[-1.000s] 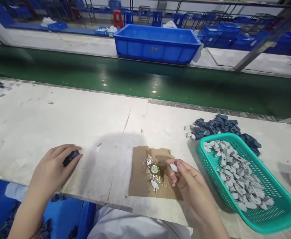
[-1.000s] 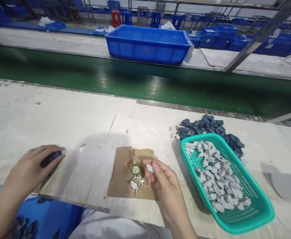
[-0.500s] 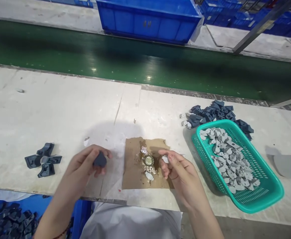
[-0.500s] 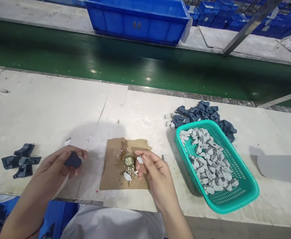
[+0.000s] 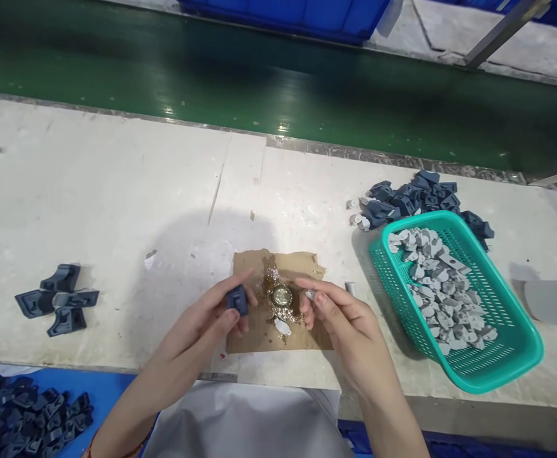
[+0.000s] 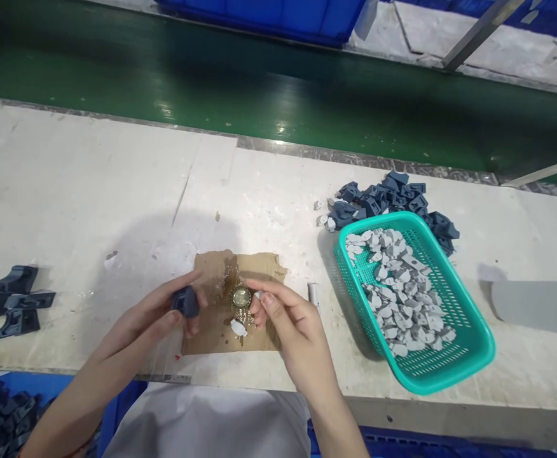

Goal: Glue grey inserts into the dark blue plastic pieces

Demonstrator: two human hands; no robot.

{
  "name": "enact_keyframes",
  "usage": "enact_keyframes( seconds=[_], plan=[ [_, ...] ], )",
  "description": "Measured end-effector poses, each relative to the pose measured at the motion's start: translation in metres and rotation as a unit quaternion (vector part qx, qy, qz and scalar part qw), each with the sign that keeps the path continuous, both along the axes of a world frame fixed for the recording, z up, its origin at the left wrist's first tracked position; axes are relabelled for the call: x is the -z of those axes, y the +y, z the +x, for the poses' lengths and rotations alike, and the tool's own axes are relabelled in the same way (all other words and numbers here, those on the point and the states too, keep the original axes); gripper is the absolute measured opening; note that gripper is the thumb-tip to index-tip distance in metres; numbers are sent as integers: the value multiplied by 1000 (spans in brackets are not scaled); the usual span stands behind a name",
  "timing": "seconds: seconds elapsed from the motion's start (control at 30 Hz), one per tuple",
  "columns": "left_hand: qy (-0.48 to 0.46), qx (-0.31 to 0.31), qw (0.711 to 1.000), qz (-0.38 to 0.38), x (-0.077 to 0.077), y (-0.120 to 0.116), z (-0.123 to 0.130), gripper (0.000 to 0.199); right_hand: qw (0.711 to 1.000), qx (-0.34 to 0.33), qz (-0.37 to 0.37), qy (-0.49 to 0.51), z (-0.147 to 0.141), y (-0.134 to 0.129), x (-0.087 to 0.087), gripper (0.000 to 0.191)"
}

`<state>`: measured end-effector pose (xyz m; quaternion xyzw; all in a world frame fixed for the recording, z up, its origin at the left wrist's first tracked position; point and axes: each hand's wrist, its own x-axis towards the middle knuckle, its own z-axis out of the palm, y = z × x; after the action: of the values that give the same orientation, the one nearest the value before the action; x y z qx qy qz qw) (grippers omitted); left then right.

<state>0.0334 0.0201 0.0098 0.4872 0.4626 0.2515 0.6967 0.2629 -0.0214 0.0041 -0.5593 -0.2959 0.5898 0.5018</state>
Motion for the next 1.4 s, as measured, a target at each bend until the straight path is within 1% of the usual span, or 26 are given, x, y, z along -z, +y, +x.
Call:
enact_keyframes(
  seconds=[0.07, 0.1, 0.2, 0.3, 0.37, 0.47, 0.53, 0.67, 0.8, 0.9, 1.0, 1.1, 1.2, 1.3, 1.4],
  plan=[
    [-3, -19, 1000, 9, 2, -1, 3, 50, 1000, -12, 9, -24, 1, -1, 0, 24],
    [-5, -30, 999, 14, 3, -1, 5, 47, 999, -23, 9, -24, 1, -1, 0, 23],
    [0, -49, 999, 9, 6, -1, 8, 35, 999, -47, 5, 14, 1, -1, -2, 19],
    [13, -64, 998, -5, 6, -1, 10, 37, 996, -49, -2, 69, 0, -1, -5, 14],
    [12, -61, 998, 2, 6, 0, 10, 37, 994, -52, -13, 95, -1, 0, -6, 14],
    [-6, -58, 998, 22, 7, 2, 10, 26, 992, -53, -21, 111, -2, 2, -7, 17],
    [-15, -61, 998, 25, 7, 3, 11, 22, 994, -44, -13, 102, -2, 2, -6, 18],
    [-19, -58, 998, 21, 5, 3, 14, 24, 997, -28, 4, 69, -1, 2, -4, 16],
    [-63, -59, 996, 26, 3, 1, 17, 22, 999, -35, 21, 16, 2, 1, -4, 15],
    [-84, -81, 993, 26, 3, 0, 18, 23, 998, -51, 32, -13, 3, 0, -5, 16],
    [-66, -92, 993, 35, 4, 0, 17, 22, 997, -61, 37, 13, 3, 0, -6, 18],
    [-32, -78, 995, 49, 5, 1, 15, 22, 996, -58, 41, 58, 2, 1, -7, 14],
    [-22, -67, 997, 43, 6, 0, 13, 21, 995, -42, 43, 82, 1, 2, -6, 10],
    [-33, -59, 997, 37, 7, -1, 13, 19, 997, -17, 40, 70, 0, 3, -4, 13],
    [-55, -55, 996, 36, 6, -1, 14, 17, 999, 3, 35, 22, 1, 1, -1, 17]
  ],
)
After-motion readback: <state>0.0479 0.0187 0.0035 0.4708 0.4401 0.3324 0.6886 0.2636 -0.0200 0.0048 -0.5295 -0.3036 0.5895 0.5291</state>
